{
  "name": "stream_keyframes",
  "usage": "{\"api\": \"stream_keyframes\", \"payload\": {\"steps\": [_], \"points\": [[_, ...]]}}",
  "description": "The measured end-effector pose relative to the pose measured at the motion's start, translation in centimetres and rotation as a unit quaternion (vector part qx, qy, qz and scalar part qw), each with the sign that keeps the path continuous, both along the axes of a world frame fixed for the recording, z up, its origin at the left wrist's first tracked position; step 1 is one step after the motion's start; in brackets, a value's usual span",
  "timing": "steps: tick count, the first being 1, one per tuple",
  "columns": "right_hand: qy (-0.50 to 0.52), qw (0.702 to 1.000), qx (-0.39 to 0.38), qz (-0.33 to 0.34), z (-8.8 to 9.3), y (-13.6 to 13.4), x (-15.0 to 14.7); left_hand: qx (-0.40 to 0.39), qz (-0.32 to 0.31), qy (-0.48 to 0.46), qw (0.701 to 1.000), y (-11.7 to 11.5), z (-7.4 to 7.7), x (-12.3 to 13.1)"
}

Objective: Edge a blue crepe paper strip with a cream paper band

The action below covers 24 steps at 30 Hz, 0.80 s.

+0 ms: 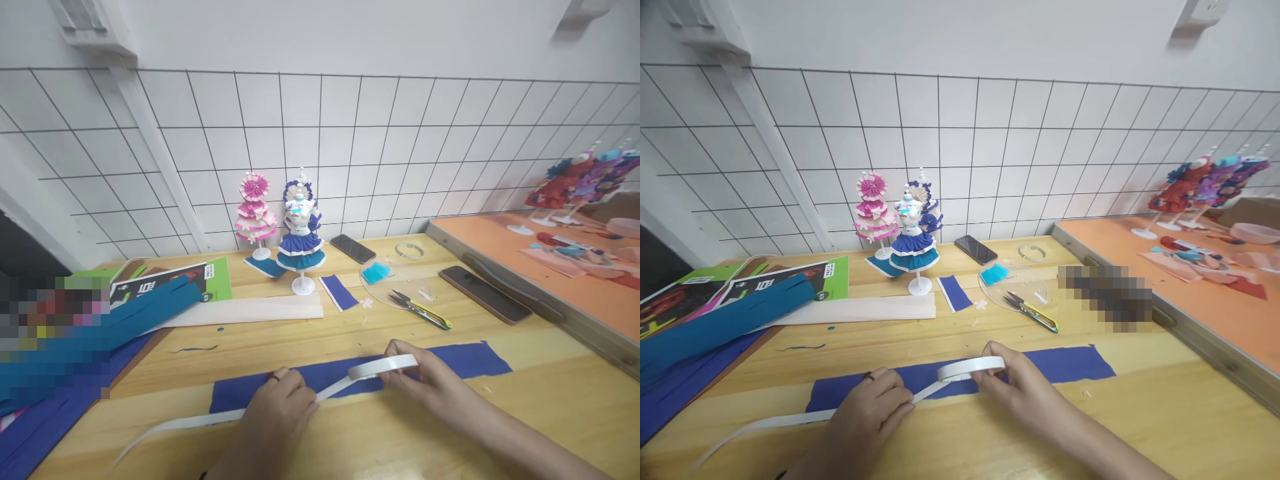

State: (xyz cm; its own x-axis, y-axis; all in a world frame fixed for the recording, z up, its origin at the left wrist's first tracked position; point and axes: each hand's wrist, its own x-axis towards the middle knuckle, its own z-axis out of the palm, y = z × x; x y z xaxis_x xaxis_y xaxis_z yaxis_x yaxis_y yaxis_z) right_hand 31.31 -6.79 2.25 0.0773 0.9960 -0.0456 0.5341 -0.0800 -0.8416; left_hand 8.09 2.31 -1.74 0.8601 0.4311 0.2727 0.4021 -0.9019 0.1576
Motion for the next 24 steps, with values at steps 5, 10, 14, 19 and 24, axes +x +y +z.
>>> {"api": "stream_keyframes", "payload": {"steps": [5,10,14,19,24], "points": [[0.005,1.0,-0.009,0.002,-0.4,-0.5,0.9,-0.085,0.022,0.001,0.996,-0.3,0.7,0.0],[-0.027,1.0,-0.007,0.007,-1.7,-1.5,2.1,-0.103,0.027,0.011,0.994,-0.3,1.0,0.1],[-0.01,1.0,0.002,0.013,-2.2,-1.6,2.3,-0.092,0.023,0.019,0.995,-0.3,0.8,0.1],[0.012,1.0,0.004,-0.008,-2.7,-1.5,2.3,-0.1,0.028,0.02,0.994,-0.3,0.9,0.2],[0.078,0.997,-0.005,0.003,-3.0,-1.6,2.6,-0.143,0.059,0.032,0.988,-0.5,1.5,0.3]]}}
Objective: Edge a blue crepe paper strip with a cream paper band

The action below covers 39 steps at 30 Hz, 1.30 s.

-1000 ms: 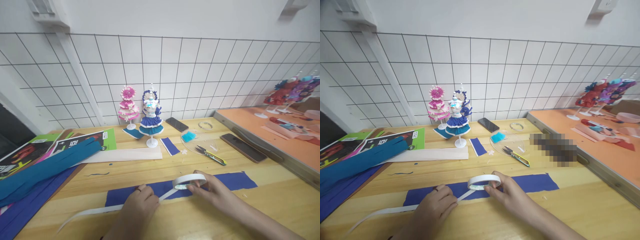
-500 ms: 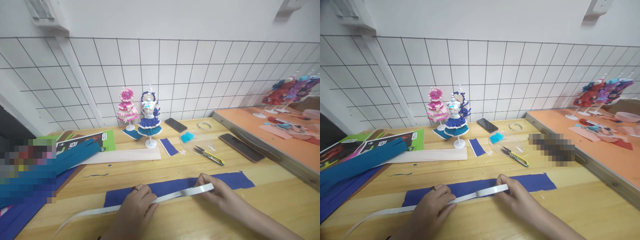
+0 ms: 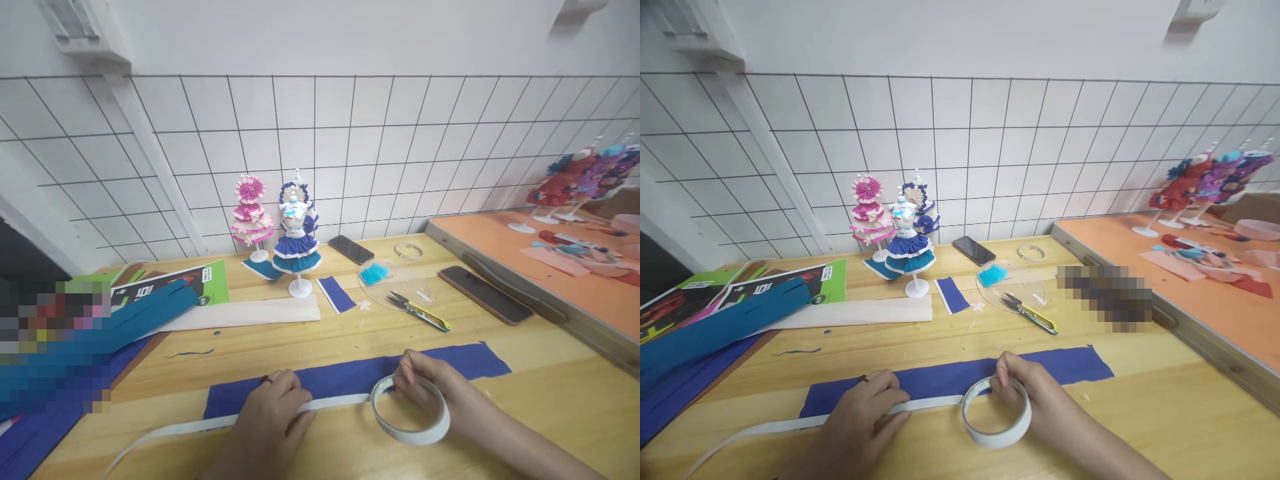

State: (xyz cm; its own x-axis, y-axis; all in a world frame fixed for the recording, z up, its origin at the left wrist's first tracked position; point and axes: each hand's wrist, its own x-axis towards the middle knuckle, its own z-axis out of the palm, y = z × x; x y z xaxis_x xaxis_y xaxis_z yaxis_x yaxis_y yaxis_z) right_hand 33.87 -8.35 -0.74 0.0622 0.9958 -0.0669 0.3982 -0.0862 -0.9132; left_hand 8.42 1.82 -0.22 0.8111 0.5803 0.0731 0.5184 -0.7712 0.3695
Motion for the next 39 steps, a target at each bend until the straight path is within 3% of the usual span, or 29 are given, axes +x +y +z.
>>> {"api": "stream_keyframes", "payload": {"steps": [6,12,21,34,39], "points": [[0.049,0.998,-0.033,0.003,2.3,0.3,-0.5,-0.049,0.035,-0.006,0.998,0.1,0.0,0.0],[0.067,0.991,-0.114,-0.017,4.2,0.6,-0.7,-0.03,0.036,-0.009,0.999,0.2,-0.2,0.2],[0.033,0.995,-0.094,-0.003,3.8,0.9,-0.1,-0.007,0.038,-0.015,0.999,0.3,-0.4,0.1],[-0.008,0.989,-0.144,0.012,4.0,1.1,0.3,0.016,0.01,-0.008,1.0,0.3,-0.5,0.3],[-0.007,0.99,-0.139,0.0,3.9,1.2,0.6,0.065,-0.012,0.007,0.998,0.1,-0.6,0.3]]}}
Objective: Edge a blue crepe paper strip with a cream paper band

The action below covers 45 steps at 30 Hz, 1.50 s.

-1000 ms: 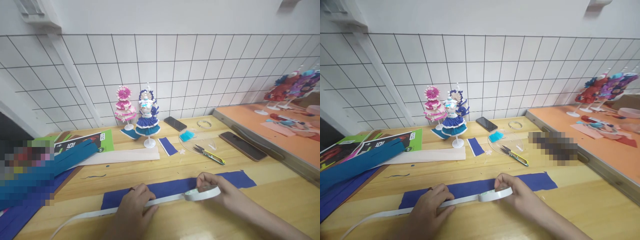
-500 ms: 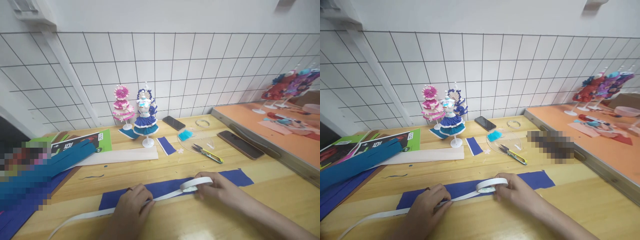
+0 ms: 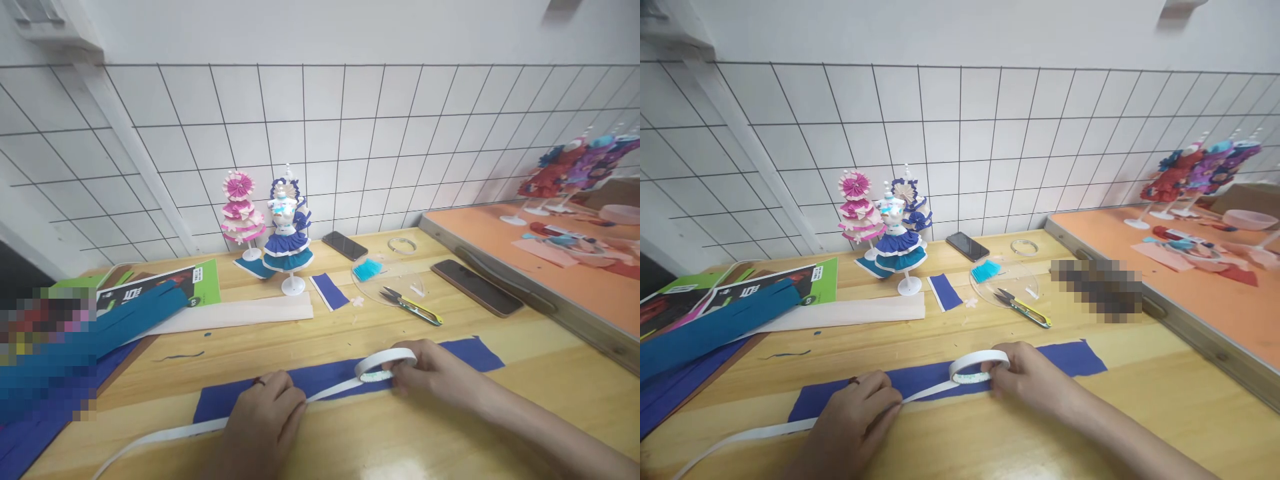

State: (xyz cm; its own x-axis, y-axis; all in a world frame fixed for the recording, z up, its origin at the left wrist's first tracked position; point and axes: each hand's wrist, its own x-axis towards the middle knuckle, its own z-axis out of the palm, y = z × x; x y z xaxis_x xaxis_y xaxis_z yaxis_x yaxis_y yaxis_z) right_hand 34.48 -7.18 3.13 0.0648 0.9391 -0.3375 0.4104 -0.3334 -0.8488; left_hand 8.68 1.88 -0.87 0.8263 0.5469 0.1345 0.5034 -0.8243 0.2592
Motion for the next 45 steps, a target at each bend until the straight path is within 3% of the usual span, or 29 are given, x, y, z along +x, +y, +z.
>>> {"api": "stream_keyframes", "payload": {"steps": [8,16,22,27,35,45], "points": [[-0.054,0.999,0.0,0.0,-0.8,-0.2,0.7,0.004,-0.004,0.007,1.0,0.0,0.2,0.3],[-0.027,0.999,-0.015,-0.013,0.5,-0.5,0.4,-0.057,0.032,0.0,0.998,-0.1,0.6,0.2],[-0.045,0.999,-0.006,-0.012,-0.3,-0.5,0.9,-0.11,0.071,0.019,0.991,-0.1,1.4,1.0],[-0.054,0.998,0.015,0.004,-1.2,-0.7,1.4,-0.083,0.132,0.051,0.986,-0.4,2.1,2.8],[-0.08,0.996,0.01,0.035,-0.4,-0.9,1.7,-0.045,0.161,0.096,0.981,-0.9,2.3,4.2],[-0.114,0.992,0.023,0.042,-2.0,-1.2,2.9,-0.074,0.205,0.164,0.962,-1.0,2.9,5.6]]}}
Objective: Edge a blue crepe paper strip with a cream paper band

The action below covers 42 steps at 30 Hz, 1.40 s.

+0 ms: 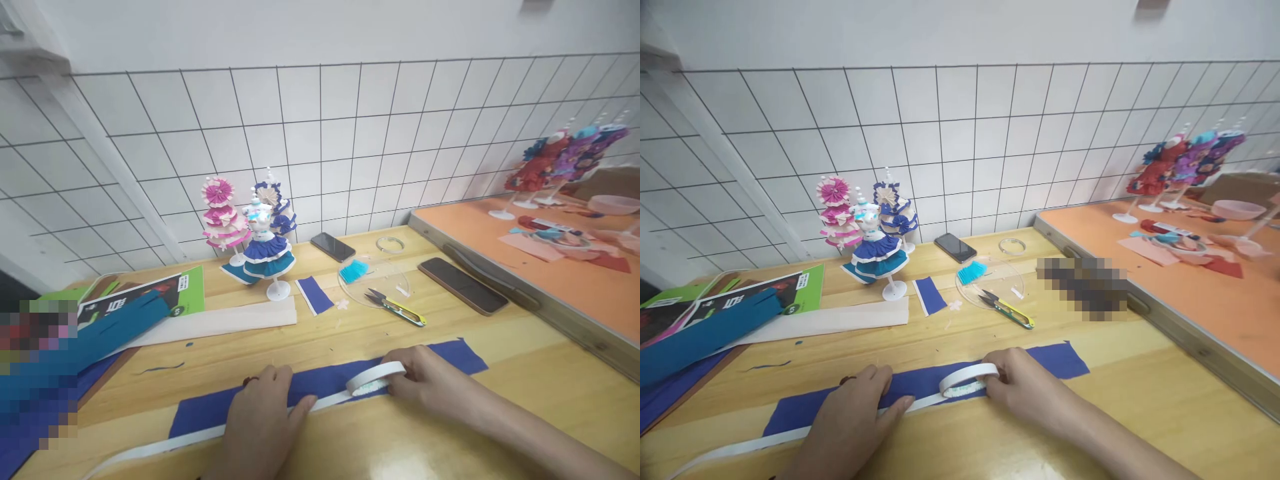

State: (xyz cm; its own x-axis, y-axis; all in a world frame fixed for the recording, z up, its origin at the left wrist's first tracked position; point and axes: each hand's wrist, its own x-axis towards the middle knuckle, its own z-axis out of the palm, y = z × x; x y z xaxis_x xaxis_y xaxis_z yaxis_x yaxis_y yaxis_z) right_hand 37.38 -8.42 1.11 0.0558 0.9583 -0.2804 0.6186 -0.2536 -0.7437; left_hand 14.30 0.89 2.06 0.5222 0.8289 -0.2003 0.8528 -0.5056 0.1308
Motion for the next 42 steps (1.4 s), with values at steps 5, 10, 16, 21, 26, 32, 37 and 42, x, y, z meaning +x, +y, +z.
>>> {"api": "stream_keyframes", "payload": {"steps": [5,10,16,21,26,32,37,42], "points": [[-0.036,0.999,0.016,0.007,-0.2,-0.2,0.4,0.024,0.019,0.034,0.999,-0.4,0.1,1.0],[-0.061,0.998,0.024,0.015,0.2,-0.3,0.5,0.053,0.039,0.06,0.996,-0.9,-0.2,2.0],[-0.085,0.996,0.018,0.016,0.6,-0.6,0.6,0.066,0.055,0.079,0.993,-1.1,-0.2,3.2],[-0.098,0.995,0.016,0.014,0.6,-0.8,1.0,0.075,0.064,0.095,0.991,-1.2,0.1,4.0],[-0.089,0.995,0.025,0.029,1.1,-0.7,1.1,0.082,0.022,0.102,0.991,-1.5,0.6,5.0],[-0.085,0.995,0.029,0.035,1.5,-0.9,1.2,-0.043,-0.11,0.072,0.99,-1.7,0.0,5.9],[-0.107,0.993,0.04,0.034,1.3,-0.9,1.4,-0.092,-0.092,0.0,0.991,-1.6,-0.3,5.4],[-0.124,0.99,0.049,0.048,1.7,-0.8,1.7,-0.11,-0.079,-0.052,0.989,-1.6,0.1,5.2]]}}
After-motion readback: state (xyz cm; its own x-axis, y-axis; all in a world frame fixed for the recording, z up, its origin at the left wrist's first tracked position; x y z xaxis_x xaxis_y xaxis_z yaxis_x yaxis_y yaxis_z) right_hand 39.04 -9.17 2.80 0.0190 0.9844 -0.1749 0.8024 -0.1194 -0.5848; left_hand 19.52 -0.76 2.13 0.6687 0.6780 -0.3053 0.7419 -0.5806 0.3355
